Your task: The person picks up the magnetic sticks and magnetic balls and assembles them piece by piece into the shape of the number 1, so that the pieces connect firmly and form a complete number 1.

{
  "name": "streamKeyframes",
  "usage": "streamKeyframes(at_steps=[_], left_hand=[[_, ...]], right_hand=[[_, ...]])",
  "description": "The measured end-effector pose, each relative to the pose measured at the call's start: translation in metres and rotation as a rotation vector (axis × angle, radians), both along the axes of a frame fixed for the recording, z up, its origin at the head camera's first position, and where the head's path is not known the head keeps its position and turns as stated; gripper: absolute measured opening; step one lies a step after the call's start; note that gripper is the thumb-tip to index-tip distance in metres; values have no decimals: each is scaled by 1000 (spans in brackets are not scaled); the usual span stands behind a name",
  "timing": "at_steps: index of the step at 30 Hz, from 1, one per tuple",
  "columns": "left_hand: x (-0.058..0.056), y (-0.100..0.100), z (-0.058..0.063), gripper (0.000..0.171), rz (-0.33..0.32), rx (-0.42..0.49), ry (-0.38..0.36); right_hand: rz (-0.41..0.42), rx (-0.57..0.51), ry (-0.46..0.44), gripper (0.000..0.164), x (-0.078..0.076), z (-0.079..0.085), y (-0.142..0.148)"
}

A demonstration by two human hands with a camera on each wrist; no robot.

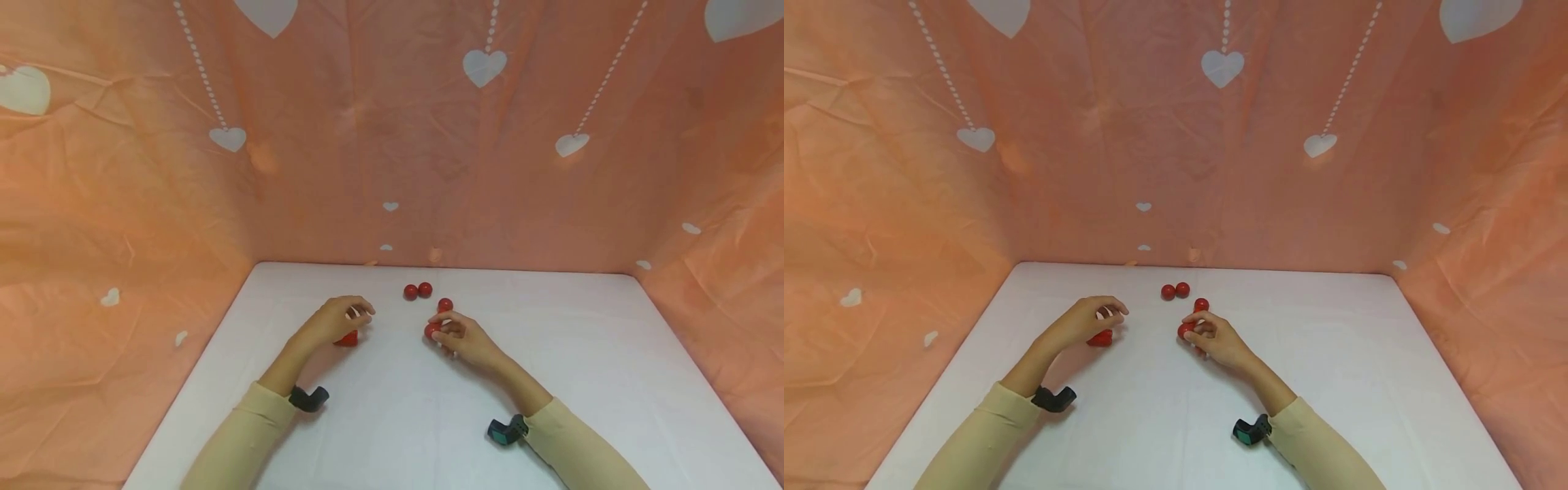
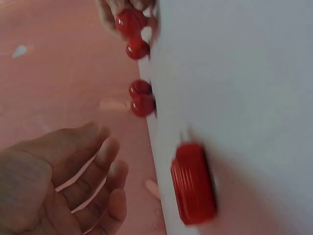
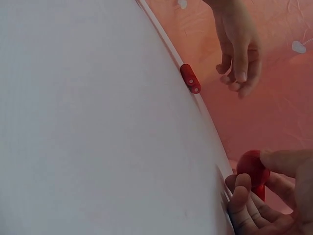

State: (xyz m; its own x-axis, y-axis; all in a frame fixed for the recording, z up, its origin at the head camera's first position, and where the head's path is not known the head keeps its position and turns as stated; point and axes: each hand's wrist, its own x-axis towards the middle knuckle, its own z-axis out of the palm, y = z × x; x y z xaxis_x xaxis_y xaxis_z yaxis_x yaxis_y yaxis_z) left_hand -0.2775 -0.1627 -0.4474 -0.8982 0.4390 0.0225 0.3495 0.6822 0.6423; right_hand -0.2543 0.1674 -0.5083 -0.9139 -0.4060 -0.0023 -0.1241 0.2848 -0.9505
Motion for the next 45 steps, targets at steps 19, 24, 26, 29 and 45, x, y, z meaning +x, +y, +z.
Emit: streamKeyframes(at_steps=[19, 24, 26, 29, 45], left_hand=[[-6, -41, -8, 18, -31, -75, -105], [-9, -43, -9, 18, -36, -114, -124], [-8, -44, -10, 17, -30, -122, -139], [-7, -44, -12, 15, -34, -128, -146], [-11, -45, -17, 11, -20, -185, -102]], right_hand=[[13, -22, -5, 35, -3, -3, 4], [11, -32, -17, 36, -4, -2, 3], [8, -41, -29, 36, -3, -2, 2], [7, -59, -45, 35, -2, -3, 2], [18, -70, -65, 35, -3, -2, 3]])
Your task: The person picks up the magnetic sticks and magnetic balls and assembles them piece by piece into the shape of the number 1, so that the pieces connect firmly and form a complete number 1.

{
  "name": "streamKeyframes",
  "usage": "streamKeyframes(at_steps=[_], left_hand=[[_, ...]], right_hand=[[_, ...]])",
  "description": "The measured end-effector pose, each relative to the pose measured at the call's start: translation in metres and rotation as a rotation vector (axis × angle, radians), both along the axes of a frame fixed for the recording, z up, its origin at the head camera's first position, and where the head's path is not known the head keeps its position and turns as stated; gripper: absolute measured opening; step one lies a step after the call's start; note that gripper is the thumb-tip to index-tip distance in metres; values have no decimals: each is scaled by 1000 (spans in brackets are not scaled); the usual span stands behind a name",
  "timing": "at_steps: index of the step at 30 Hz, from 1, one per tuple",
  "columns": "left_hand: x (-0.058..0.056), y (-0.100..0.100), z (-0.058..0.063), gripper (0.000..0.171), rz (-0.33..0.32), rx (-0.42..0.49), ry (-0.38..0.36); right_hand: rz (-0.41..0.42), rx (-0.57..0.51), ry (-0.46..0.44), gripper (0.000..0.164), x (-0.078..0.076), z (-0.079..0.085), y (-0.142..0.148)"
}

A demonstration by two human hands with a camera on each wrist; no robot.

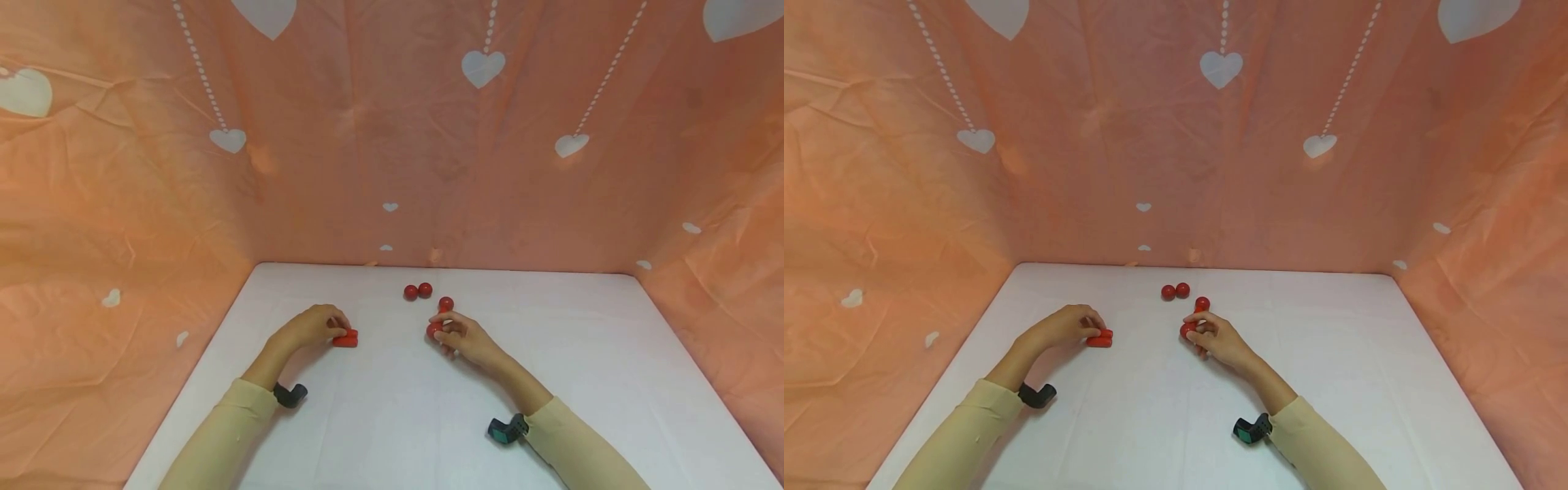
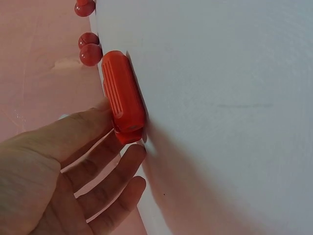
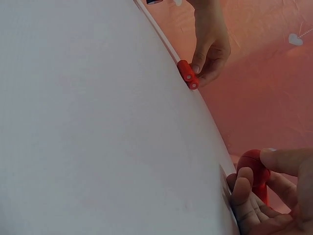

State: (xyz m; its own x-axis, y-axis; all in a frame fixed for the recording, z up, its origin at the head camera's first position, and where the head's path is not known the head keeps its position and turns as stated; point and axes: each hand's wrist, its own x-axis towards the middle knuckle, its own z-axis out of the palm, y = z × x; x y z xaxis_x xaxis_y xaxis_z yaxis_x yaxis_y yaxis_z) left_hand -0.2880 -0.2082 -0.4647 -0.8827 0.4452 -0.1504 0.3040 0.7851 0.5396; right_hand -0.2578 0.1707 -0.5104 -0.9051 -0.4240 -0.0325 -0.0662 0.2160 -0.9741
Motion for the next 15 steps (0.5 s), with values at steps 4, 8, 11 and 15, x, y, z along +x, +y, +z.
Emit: streamKeyframes(at_steps=[4, 8, 11, 15], left_hand=[[1, 1, 0, 11, -9, -19, 21], [2, 2, 0, 11, -3, -31, 31], [3, 3, 2, 11, 20, -24, 21], [3, 4, 7, 13, 51, -5, 4]], right_hand=[[-2, -5, -8, 35, 0, -1, 0], [-2, -17, -11, 35, 0, -1, 0], [-3, -20, -15, 36, 0, 0, 0], [2, -14, -12, 36, 0, 0, 1]])
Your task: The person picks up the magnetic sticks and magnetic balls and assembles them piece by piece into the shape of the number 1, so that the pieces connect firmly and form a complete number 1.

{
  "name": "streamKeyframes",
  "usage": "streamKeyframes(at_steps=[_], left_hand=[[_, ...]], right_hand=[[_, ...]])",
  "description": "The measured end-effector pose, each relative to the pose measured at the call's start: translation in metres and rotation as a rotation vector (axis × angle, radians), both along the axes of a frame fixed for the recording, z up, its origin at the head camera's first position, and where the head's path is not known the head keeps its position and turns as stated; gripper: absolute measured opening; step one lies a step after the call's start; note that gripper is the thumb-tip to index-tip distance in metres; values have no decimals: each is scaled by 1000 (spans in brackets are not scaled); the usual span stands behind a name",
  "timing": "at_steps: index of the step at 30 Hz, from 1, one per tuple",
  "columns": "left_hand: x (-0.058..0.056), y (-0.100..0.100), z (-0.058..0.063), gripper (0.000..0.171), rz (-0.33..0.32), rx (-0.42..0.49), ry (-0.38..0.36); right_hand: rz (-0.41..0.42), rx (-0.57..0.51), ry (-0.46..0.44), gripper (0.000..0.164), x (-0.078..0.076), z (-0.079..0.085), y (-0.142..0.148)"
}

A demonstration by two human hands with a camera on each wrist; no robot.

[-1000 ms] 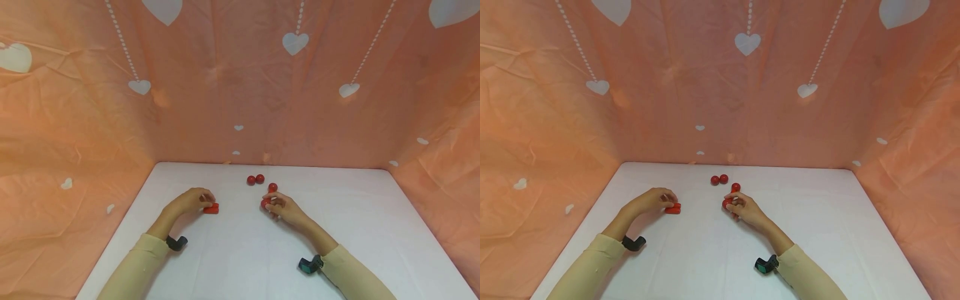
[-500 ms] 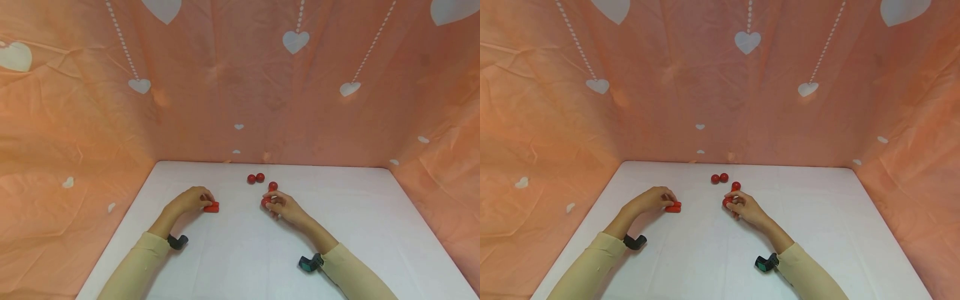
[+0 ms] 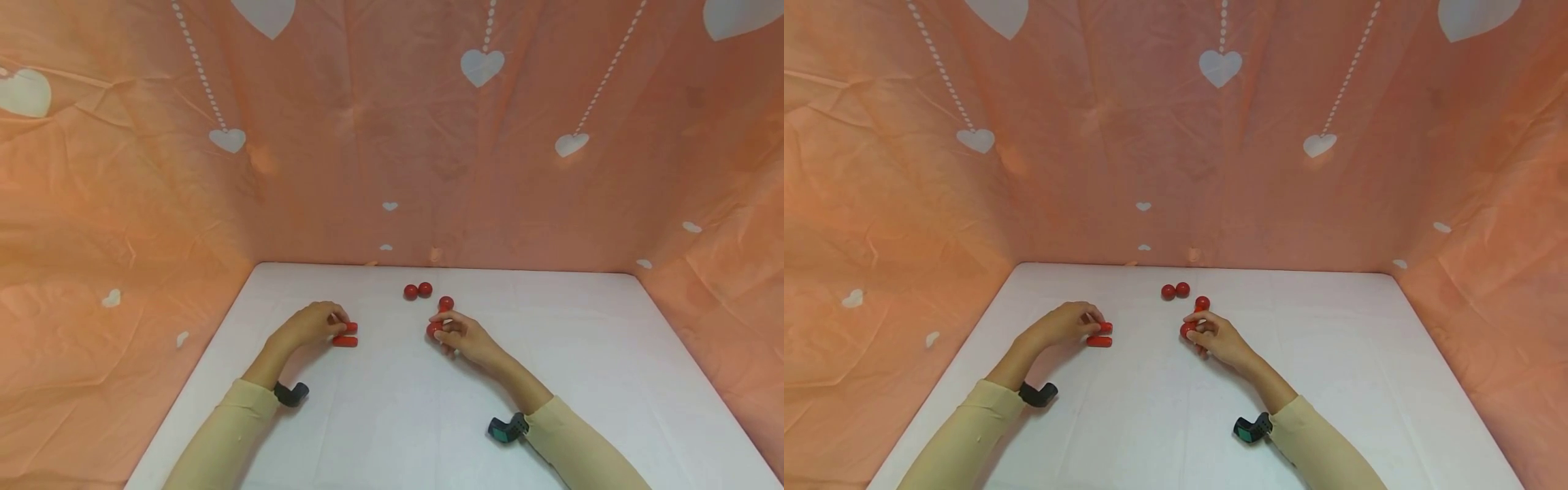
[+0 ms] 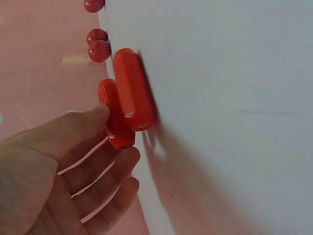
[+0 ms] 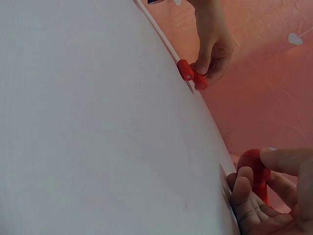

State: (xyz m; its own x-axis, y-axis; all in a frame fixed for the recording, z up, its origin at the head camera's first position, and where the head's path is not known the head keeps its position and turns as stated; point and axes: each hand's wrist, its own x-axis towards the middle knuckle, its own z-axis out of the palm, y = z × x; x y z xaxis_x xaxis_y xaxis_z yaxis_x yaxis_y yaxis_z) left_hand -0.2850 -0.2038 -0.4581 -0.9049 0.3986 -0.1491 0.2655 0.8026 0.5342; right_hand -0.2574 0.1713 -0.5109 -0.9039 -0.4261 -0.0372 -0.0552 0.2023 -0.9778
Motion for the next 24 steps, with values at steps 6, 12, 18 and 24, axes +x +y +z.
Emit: streamKeyframes(at_steps=[6, 12, 18, 24], left_hand=[[0, 2, 6, 14, 5, 0, -12], [-1, 7, 8, 14, -27, 5, 10], [1, 15, 10, 14, -55, 67, -4], [2, 22, 10, 13, -93, 137, -4]], right_hand=[[7, 0, 8, 37, 0, 0, 0], [0, 2, 5, 38, -1, 1, 0], [-3, -2, -3, 37, 0, 1, 0], [8, 0, 17, 38, -1, -1, 1]])
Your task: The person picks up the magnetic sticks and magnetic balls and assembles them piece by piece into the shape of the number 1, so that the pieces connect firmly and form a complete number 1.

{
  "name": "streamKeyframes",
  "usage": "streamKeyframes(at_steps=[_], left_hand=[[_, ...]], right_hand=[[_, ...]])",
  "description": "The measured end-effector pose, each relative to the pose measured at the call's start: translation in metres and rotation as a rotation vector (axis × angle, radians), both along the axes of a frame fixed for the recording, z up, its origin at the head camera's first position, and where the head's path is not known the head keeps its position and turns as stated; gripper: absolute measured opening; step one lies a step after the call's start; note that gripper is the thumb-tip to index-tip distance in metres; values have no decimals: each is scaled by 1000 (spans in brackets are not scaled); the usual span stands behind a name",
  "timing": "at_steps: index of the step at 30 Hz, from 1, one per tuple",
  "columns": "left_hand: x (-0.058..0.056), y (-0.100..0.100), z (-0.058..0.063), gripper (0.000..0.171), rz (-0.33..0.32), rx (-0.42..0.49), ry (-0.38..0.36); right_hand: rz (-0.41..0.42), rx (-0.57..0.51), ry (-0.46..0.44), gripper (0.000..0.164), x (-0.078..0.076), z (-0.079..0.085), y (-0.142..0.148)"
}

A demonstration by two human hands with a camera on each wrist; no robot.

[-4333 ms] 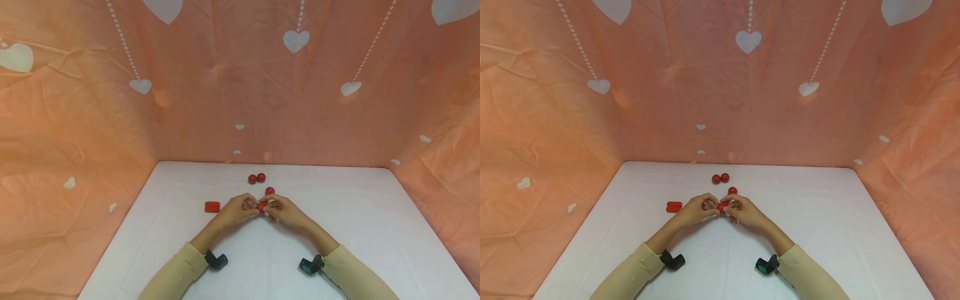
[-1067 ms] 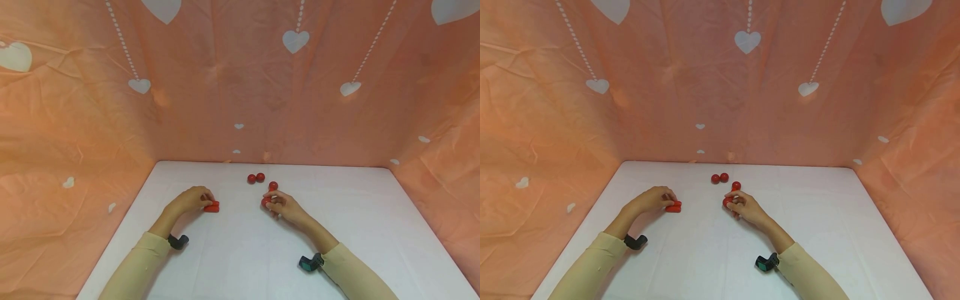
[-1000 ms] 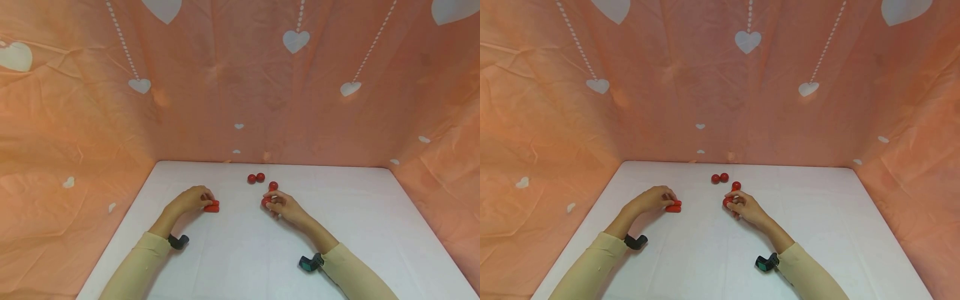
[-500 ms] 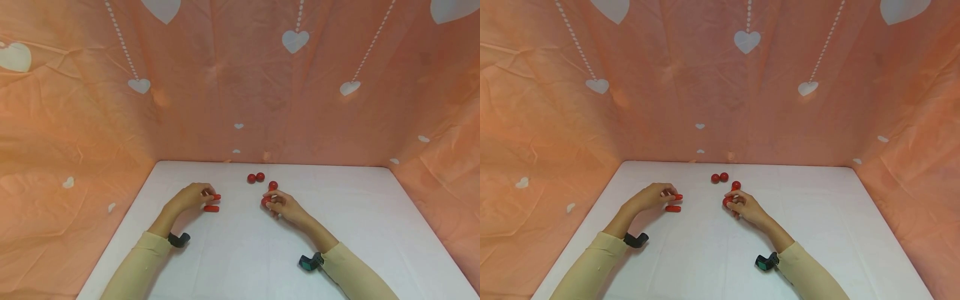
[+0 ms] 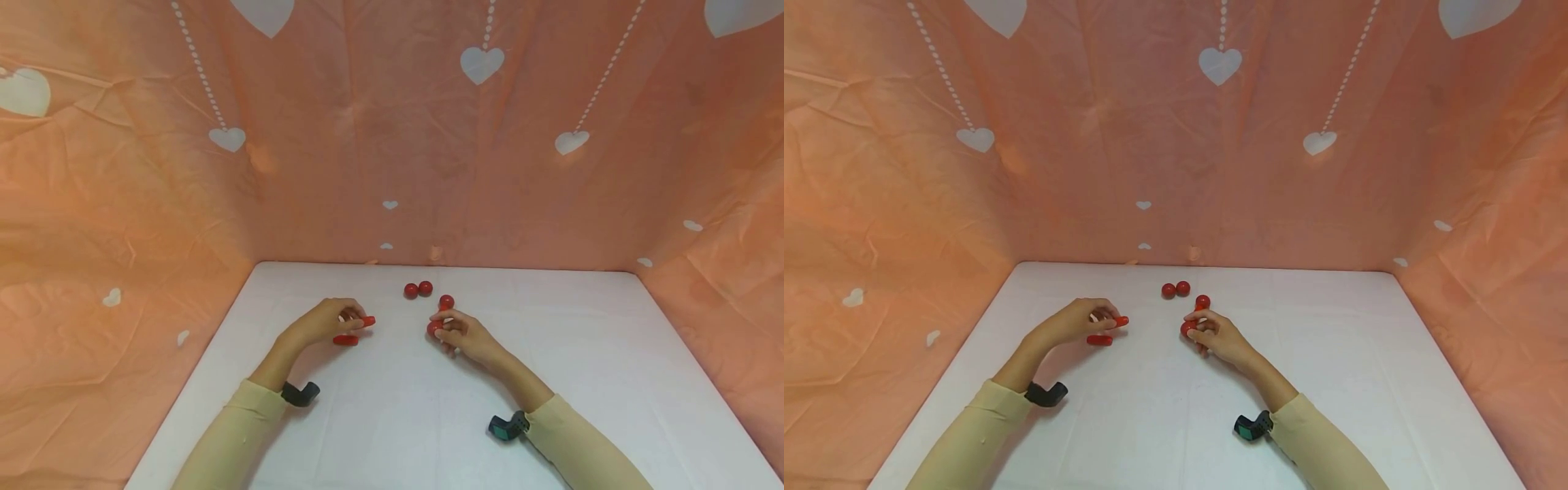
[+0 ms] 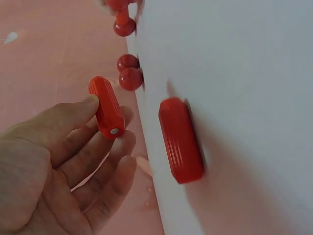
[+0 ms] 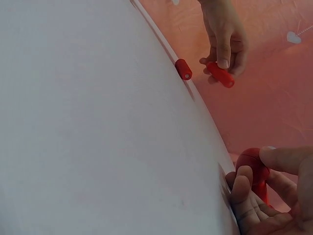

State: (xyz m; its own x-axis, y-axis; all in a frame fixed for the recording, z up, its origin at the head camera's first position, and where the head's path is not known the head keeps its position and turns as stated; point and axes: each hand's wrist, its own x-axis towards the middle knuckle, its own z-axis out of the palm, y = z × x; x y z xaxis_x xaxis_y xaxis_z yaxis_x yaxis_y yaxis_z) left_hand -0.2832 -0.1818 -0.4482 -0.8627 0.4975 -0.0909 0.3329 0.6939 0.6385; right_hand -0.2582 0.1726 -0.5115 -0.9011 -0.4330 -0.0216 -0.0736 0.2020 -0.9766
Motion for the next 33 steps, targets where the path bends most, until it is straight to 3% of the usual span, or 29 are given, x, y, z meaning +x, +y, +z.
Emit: streamKeyframes(at_steps=[9, 18, 21, 28, 33], left_hand=[[4, 11, -7, 18, 19, 62, 14], [11, 25, -13, 27, 53, 141, -77], [12, 28, -15, 28, 43, 147, -95], [16, 35, -20, 23, -16, 103, -26], [19, 43, -23, 19, -14, 117, -48]], right_hand=[[12, -8, 13, 38, -1, 0, 2], [15, -19, 11, 38, -2, -2, 2], [13, -14, 12, 37, -3, -2, 3], [14, 0, 15, 37, -4, -3, 3], [16, 7, 6, 37, -3, -2, 4]])
